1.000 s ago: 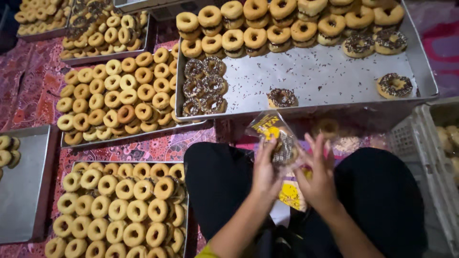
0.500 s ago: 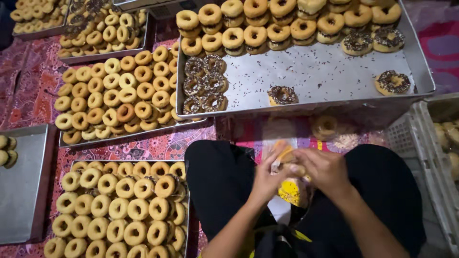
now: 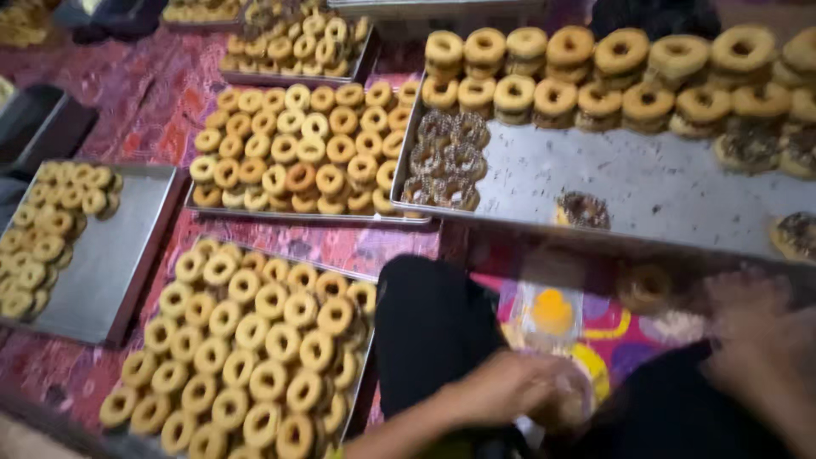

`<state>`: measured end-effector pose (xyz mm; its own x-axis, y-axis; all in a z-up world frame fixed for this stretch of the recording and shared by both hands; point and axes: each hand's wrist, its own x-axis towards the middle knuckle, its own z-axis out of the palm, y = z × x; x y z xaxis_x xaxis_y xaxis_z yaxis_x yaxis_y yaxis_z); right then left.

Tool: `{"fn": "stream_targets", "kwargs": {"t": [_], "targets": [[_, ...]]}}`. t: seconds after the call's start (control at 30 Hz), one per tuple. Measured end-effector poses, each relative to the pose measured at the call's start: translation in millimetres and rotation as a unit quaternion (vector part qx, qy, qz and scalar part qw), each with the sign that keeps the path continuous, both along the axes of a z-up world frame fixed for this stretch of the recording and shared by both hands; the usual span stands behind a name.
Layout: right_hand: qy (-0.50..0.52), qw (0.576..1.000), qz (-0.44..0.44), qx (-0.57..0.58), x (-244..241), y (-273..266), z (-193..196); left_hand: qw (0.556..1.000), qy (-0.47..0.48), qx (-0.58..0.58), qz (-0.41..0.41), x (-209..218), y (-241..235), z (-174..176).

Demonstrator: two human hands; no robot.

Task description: The person sits on the floor and repeatedly picks donuts from metal trays, places them into small plastic bags, and sets the filled bags aside. The person handles both plain and chocolate-sprinkled donuts.

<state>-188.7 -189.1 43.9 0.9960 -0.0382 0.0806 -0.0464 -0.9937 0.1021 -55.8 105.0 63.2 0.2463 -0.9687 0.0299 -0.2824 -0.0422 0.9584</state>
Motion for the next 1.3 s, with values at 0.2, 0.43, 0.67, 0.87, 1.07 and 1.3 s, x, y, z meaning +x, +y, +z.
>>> {"fn": "stream_targets", "kwargs": {"t": [0.2, 0.43, 0.67, 0.87, 1.07, 1.3], "targets": [[0.224, 0.699, -0.077, 0.674, -25.1, 87.5, -93.1, 0.987, 0.096, -0.127, -0.021, 10.6, -19.9, -38.7], [-0.197, 0.37, -0.243, 0.875, 49.6, 174.5, -47.4, 0.85, 0.234, -0.195, 0.43, -6.2, -7.6, -49.5], [-0.092, 0.614, -0.133, 0.773, 125.1, 177.1, -107.5, 0.823, -0.018, -0.04, 0.567, 49.0, 81.8, -70.4], [0.042, 0.611, -0.217, 0.76, 134.4, 201.7, -151.6, 0.767, 0.266, 0.118, 0.571, 45.5, 131.0, -107.5], [0.258, 0.544, -0.077, 0.795, 58.3, 82.7, -165.0, 0.772, 0.416, 0.117, 0.466, 73.4, 97.7, -114.9], [-0.153, 0.528, -0.269, 0.791, 23.3, -20.6, -191.0, 0.885, 0.376, 0.075, 0.263, 31.8, -136.4, -218.7]]}}
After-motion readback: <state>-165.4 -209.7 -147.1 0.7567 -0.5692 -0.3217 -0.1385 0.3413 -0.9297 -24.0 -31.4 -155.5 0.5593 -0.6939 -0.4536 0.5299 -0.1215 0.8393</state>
